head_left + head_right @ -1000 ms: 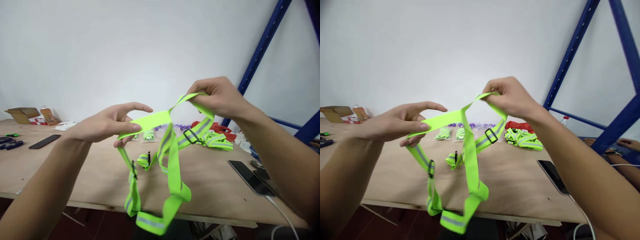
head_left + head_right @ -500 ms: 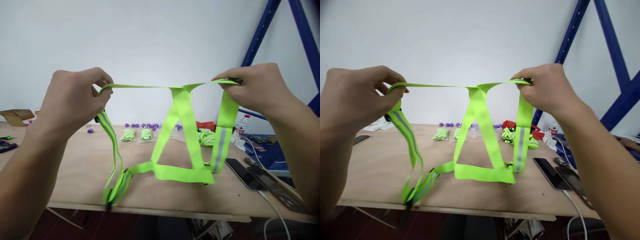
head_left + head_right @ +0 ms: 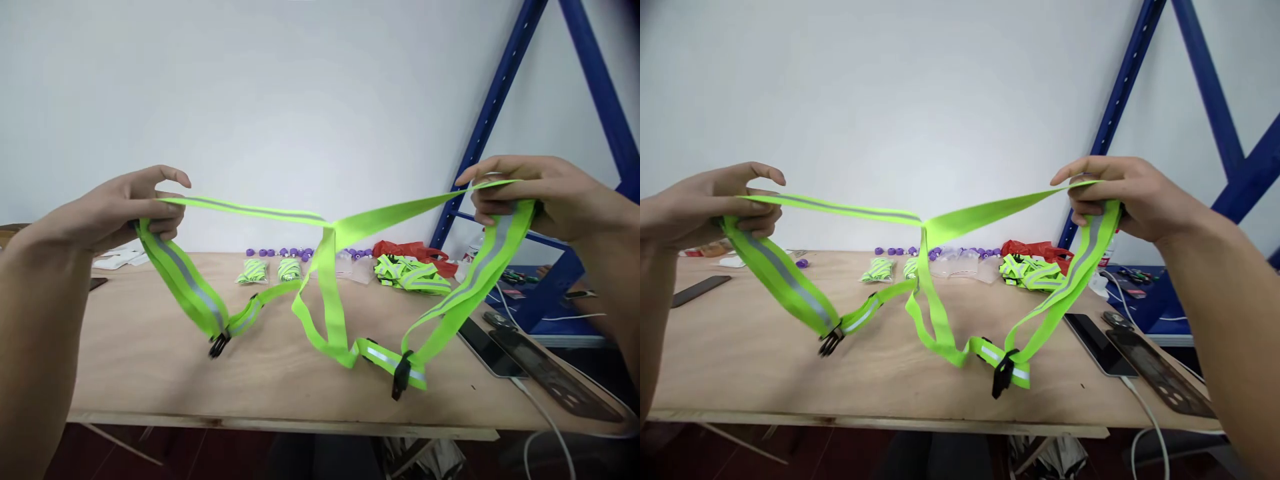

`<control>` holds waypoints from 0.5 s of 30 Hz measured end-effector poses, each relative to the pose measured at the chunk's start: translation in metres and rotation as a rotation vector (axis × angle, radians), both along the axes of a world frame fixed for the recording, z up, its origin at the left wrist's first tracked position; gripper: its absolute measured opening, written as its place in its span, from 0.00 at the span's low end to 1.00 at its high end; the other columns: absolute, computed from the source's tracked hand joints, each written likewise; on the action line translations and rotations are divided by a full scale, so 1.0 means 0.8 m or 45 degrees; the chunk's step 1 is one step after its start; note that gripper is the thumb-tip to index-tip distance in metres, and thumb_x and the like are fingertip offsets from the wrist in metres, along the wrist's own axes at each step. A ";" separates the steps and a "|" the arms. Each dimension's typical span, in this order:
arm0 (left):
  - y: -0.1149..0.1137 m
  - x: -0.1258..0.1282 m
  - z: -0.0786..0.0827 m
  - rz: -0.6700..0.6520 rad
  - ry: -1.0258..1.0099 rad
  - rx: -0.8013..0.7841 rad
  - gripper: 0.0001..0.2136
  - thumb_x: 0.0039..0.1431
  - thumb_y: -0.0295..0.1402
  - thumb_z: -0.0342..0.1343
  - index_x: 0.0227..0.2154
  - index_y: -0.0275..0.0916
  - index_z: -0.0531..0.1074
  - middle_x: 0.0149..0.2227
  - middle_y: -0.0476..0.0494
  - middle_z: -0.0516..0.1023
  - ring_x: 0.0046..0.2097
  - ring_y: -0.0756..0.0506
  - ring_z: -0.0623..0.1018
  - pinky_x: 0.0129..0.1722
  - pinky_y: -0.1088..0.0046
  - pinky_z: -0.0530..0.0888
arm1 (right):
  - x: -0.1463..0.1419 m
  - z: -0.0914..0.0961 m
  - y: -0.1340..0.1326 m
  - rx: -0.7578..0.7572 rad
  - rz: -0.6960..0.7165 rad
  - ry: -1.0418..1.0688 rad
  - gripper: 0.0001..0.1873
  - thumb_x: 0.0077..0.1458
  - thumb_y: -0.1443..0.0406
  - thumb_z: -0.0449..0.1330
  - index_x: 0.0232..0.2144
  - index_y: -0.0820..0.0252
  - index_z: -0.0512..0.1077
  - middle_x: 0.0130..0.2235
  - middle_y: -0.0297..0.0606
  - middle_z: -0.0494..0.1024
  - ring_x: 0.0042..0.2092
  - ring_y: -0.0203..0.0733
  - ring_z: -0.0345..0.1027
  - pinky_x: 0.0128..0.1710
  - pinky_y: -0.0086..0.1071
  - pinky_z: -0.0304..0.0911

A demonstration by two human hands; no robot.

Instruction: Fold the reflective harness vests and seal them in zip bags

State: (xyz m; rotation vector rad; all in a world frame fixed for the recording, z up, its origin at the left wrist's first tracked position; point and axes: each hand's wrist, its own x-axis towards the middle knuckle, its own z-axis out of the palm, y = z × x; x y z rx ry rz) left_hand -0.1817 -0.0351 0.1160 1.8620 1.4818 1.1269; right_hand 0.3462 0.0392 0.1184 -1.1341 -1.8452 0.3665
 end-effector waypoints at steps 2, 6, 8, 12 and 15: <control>0.000 -0.007 -0.004 -0.089 -0.017 -0.034 0.27 0.48 0.33 0.64 0.51 0.41 0.61 0.22 0.55 0.68 0.24 0.52 0.68 0.25 0.79 0.65 | 0.011 -0.002 0.000 -0.231 0.189 0.020 0.15 0.58 0.55 0.60 0.40 0.59 0.77 0.23 0.34 0.70 0.25 0.35 0.67 0.24 0.38 0.54; 0.023 0.007 -0.024 -0.237 -0.170 -0.074 0.22 0.49 0.35 0.64 0.46 0.42 0.63 0.24 0.55 0.67 0.25 0.53 0.67 0.25 0.79 0.64 | 0.008 -0.020 0.021 -0.428 0.397 0.092 0.18 0.50 0.53 0.66 0.39 0.58 0.76 0.21 0.30 0.66 0.24 0.34 0.62 0.24 0.37 0.55; 0.049 0.021 -0.042 -0.278 -0.247 -0.076 0.17 0.52 0.36 0.63 0.42 0.42 0.64 0.22 0.57 0.63 0.25 0.54 0.65 0.25 0.79 0.63 | -0.007 -0.040 0.041 -0.472 0.387 0.136 0.17 0.49 0.53 0.67 0.37 0.57 0.75 0.20 0.29 0.64 0.23 0.33 0.60 0.24 0.35 0.55; 0.122 0.048 -0.094 -0.212 -0.179 -0.153 0.16 0.51 0.40 0.67 0.36 0.40 0.67 0.24 0.53 0.68 0.25 0.52 0.69 0.24 0.77 0.64 | -0.049 -0.095 0.092 -0.502 0.221 0.023 0.22 0.50 0.48 0.65 0.37 0.58 0.74 0.22 0.33 0.70 0.24 0.38 0.66 0.23 0.32 0.59; 0.180 0.070 -0.146 0.042 -0.006 -0.229 0.19 0.49 0.46 0.67 0.34 0.39 0.69 0.23 0.50 0.71 0.23 0.50 0.69 0.23 0.74 0.65 | -0.080 -0.141 0.138 -0.427 0.038 -0.274 0.24 0.57 0.47 0.57 0.41 0.61 0.75 0.27 0.38 0.76 0.29 0.41 0.71 0.29 0.32 0.64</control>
